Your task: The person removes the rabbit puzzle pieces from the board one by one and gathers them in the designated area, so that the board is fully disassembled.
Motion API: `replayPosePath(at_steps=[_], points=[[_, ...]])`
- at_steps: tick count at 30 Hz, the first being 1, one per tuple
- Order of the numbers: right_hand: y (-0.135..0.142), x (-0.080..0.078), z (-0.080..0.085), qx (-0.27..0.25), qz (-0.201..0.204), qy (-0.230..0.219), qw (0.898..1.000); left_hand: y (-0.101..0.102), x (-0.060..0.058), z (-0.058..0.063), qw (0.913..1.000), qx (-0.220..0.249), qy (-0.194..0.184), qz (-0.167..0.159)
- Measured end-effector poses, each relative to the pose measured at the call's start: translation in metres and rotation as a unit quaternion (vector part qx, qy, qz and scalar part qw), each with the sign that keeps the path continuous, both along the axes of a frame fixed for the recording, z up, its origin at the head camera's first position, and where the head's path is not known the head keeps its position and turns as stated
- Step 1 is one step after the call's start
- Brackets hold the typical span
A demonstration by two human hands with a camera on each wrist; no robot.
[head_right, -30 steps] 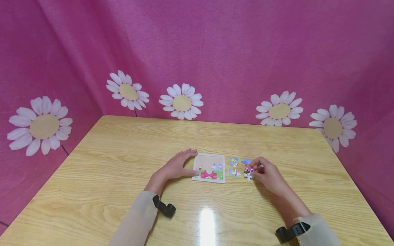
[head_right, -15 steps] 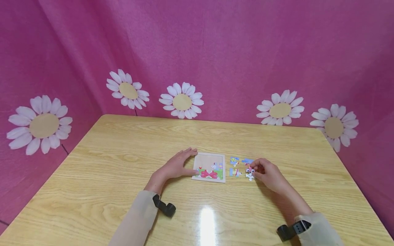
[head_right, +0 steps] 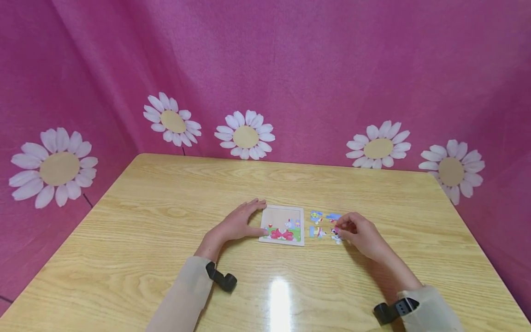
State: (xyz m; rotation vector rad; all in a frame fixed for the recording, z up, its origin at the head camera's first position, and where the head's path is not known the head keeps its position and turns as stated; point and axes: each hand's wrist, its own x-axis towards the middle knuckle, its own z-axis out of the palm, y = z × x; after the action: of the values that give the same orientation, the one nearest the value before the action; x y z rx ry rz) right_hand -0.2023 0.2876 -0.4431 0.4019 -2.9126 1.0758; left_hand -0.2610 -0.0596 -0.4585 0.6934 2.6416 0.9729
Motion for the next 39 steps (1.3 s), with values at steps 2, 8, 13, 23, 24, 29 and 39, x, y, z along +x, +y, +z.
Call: replayPosePath(at_steps=[2,8,13,23,24,29,39], points=[[-0.004,0.000,0.002,-0.006,0.004,0.010,1.000,0.000,0.000,0.000,1.0000,0.001,-0.001,0.002],[-0.021,-0.005,0.004,-0.030,0.018,-0.001,0.999,0.000,0.000,0.000,1.0000,0.002,-0.004,0.001],[-0.037,-0.014,0.002,-0.048,0.038,-0.020,0.998,0.000,0.000,-0.001,1.0000,-0.004,-0.003,-0.001],[-0.067,-0.031,-0.001,-0.036,0.110,-0.001,0.993,0.000,-0.001,0.000,1.0000,-0.004,-0.005,0.001],[-0.068,-0.032,-0.001,-0.032,0.113,-0.005,0.993,0.000,0.000,0.000,1.0000,-0.004,-0.006,0.002],[-0.071,-0.038,-0.002,-0.009,0.146,-0.014,0.989,0.000,0.001,0.001,0.9999,-0.004,-0.012,0.007],[-0.075,-0.044,0.004,-0.007,0.181,-0.072,0.981,0.001,0.001,0.001,0.9999,-0.006,-0.009,0.007]])
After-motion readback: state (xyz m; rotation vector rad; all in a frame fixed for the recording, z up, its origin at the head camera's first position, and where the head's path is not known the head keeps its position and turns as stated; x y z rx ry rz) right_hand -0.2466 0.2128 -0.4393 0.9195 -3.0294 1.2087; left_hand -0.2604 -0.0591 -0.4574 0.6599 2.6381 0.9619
